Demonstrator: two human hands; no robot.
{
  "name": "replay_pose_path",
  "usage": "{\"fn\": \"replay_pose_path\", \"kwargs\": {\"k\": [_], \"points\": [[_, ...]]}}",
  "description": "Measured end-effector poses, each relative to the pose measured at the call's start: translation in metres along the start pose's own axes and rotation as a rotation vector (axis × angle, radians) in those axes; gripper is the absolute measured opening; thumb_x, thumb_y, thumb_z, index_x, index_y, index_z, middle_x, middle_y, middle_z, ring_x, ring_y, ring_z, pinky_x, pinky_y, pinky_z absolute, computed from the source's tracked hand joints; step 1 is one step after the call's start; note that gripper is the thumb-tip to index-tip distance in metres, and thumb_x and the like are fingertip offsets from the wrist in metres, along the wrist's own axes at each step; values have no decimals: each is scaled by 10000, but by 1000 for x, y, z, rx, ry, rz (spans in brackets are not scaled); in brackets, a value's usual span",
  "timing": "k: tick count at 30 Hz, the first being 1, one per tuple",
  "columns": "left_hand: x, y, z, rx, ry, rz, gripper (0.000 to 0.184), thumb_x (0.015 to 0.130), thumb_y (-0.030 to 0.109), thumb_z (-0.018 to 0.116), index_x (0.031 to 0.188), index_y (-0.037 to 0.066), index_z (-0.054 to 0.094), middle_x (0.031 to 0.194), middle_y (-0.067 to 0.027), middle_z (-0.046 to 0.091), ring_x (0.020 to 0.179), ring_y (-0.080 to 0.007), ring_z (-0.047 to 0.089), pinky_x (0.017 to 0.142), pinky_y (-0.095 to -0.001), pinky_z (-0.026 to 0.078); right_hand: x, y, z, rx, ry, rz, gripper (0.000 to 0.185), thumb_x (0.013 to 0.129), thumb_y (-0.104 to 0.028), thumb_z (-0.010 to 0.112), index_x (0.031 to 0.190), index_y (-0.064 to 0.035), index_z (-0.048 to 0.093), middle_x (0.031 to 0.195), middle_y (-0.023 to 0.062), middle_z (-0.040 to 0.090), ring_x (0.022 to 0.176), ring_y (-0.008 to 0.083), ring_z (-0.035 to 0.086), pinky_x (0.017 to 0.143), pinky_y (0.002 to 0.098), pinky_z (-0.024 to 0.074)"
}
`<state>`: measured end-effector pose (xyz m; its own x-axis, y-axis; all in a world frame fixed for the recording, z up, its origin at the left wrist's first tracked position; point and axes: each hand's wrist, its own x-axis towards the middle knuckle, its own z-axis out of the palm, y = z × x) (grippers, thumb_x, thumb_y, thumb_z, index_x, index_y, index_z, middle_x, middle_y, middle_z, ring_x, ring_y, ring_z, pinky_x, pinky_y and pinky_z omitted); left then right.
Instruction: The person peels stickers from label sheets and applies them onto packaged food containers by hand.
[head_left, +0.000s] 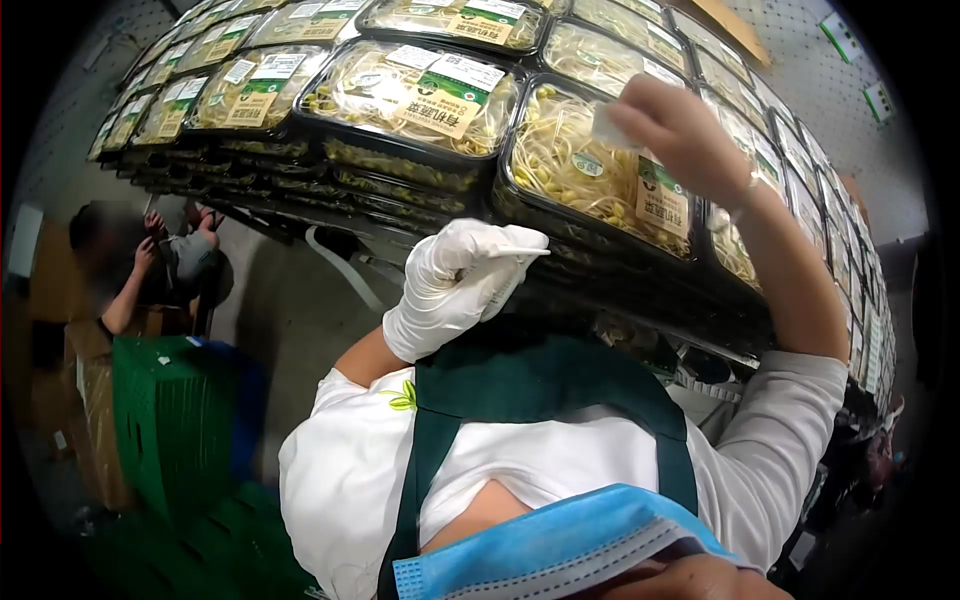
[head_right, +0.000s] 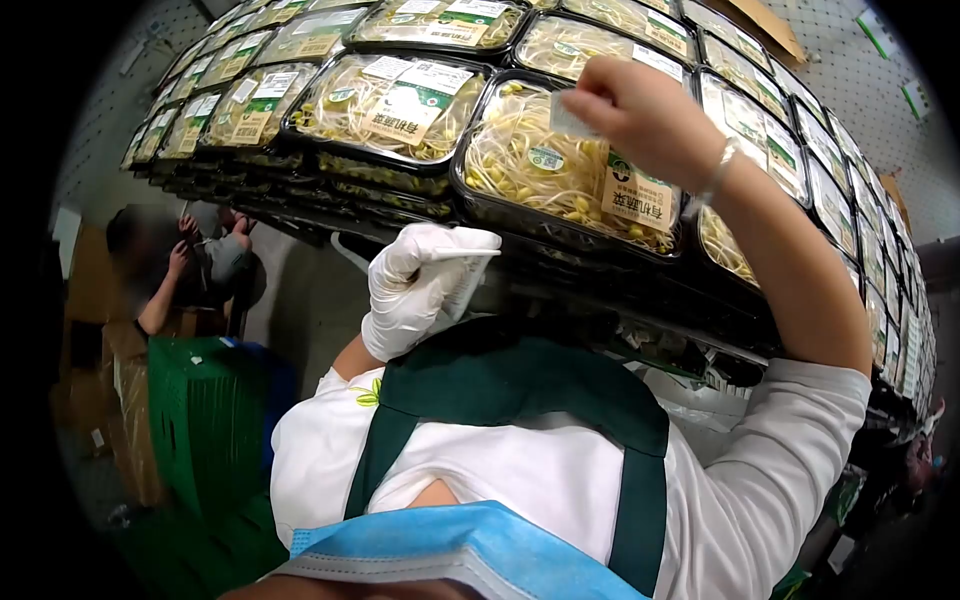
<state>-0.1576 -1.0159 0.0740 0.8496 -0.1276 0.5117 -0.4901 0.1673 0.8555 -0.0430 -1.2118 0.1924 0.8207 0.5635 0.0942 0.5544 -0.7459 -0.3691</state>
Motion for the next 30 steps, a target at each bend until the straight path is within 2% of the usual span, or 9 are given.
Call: {"fn": "replay_pose_path", "kwargs": {"k": [1, 4, 8, 11, 14, 18, 20, 25, 30], "points": [[1, -3, -1, 251, -13, 284, 270, 722, -87, 521, 950, 41, 588, 826, -68, 597, 701, -88, 517, 589, -207, 414, 0, -6, 5, -73, -29, 14, 245, 824, -253, 467, 744, -24, 497, 580, 65, 476, 512, 151, 446, 499, 287, 390], [-7, 5, -4, 80, -70, 2, 248, 705, -109, 522, 886, 36, 611, 841, -84, 591, 786, -133, 540, 672, -231, 434, 3, 14, 31, -450, 290, -406, 246, 823, -270, 450, 727, -43, 447, 530, 56, 441, 497, 168, 449, 512, 301, 404], [-9, 28, 4, -436, 18, -432, 254, 755, -111, 439, 967, -27, 550, 962, -137, 571, 889, -177, 558, 734, -255, 471, -3, 4, 4, -601, -99, 137, 375, 865, -368, 332, 694, -59, 459, 525, 18, 425, 467, 108, 416, 432, 265, 382], [-3, 35, 13, -489, 200, -429, 248, 775, -83, 420, 998, -47, 523, 915, -173, 585, 788, -194, 593, 697, -266, 498, -13, 18, -1, -531, 283, -200, 277, 849, -284, 422, 758, -30, 488, 578, 42, 503, 512, 131, 483, 488, 286, 423], [1, 45, 14, -355, 86, -425, 172, 793, -23, 425, 894, -38, 564, 759, -159, 605, 579, -158, 586, 521, -245, 492, -36, -29, 17, 191, 79, -339, 202, 762, -194, 565, 840, -16, 510, 662, 74, 543, 647, 204, 533, 605, 296, 439], [-6, 33, 4, -494, 107, -362, 127, 746, 48, 602, 625, 22, 571, 614, -62, 579, 526, -66, 524, 433, -181, 388, -53, -71, 34, 232, 63, -571, 143, 658, -104, 624, 766, -55, 544, 691, 66, 546, 695, 222, 528, 636, 304, 427], [0, 27, 2, -330, 113, -256, 60, 747, 19, 593, 792, -2, 560, 740, -67, 594, 616, -65, 542, 519, -188, 445, -28, -54, 24, 132, 271, -634, 96, 663, -23, 584, 741, -73, 562, 649, 64, 548, 657, 219, 530, 599, 303, 436], [-1, 13, -10, -302, 233, -255, 120, 779, -28, 521, 896, 0, 512, 818, -48, 585, 659, -60, 542, 589, -196, 457, 77, 35, -25, -247, 152, 63, 291, 809, -299, 475, 802, -12, 525, 672, 91, 558, 604, 194, 520, 577, 323, 408], [4, 6, -40, 81, 6, 101, 176, 717, -116, 535, 817, 29, 521, 868, -89, 538, 787, -155, 547, 701, -262, 451, 92, 67, 6, -609, 118, 79, 298, 806, -369, 399, 856, -96, 507, 747, 149, 579, 734, 309, 552, 664, 400, 428]]}}
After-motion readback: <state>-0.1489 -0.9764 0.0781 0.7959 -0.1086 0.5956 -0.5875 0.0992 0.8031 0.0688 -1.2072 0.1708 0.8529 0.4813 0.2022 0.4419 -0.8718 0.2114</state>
